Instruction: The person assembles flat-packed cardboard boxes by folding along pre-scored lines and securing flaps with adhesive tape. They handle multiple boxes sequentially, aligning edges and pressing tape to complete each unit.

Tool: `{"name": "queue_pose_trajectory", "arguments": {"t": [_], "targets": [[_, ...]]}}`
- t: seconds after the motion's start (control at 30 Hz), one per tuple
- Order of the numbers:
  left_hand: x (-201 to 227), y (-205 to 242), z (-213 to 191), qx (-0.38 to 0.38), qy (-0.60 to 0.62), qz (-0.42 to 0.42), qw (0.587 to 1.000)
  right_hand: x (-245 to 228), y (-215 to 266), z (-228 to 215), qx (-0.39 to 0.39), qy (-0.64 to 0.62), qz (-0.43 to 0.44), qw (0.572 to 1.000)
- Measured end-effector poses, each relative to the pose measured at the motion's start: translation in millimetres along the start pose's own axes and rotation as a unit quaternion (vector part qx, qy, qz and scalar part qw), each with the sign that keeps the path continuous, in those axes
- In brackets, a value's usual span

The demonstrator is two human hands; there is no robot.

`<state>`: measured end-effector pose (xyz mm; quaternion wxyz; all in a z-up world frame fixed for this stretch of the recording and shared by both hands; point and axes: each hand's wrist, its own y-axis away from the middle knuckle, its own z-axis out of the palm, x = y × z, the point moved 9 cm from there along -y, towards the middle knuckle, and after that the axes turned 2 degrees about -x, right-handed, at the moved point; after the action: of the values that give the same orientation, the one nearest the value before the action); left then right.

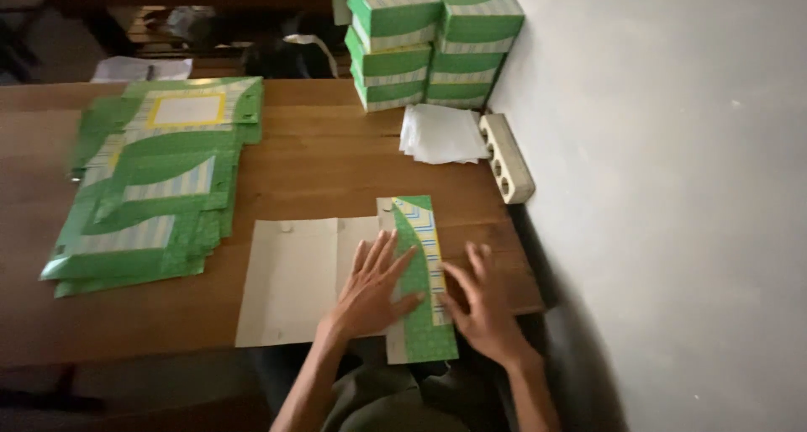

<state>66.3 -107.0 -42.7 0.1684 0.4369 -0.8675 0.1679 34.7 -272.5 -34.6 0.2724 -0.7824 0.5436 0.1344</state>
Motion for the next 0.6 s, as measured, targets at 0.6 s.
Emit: {"name": "queue_pose_trajectory", "arguments": {"t": [0.6], "targets": [[5, -1, 0, 0.046, -0.044, -0.021, 0.998, 2, 4, -18, -0.05, 0.047, 0.049, 0.996]]}}
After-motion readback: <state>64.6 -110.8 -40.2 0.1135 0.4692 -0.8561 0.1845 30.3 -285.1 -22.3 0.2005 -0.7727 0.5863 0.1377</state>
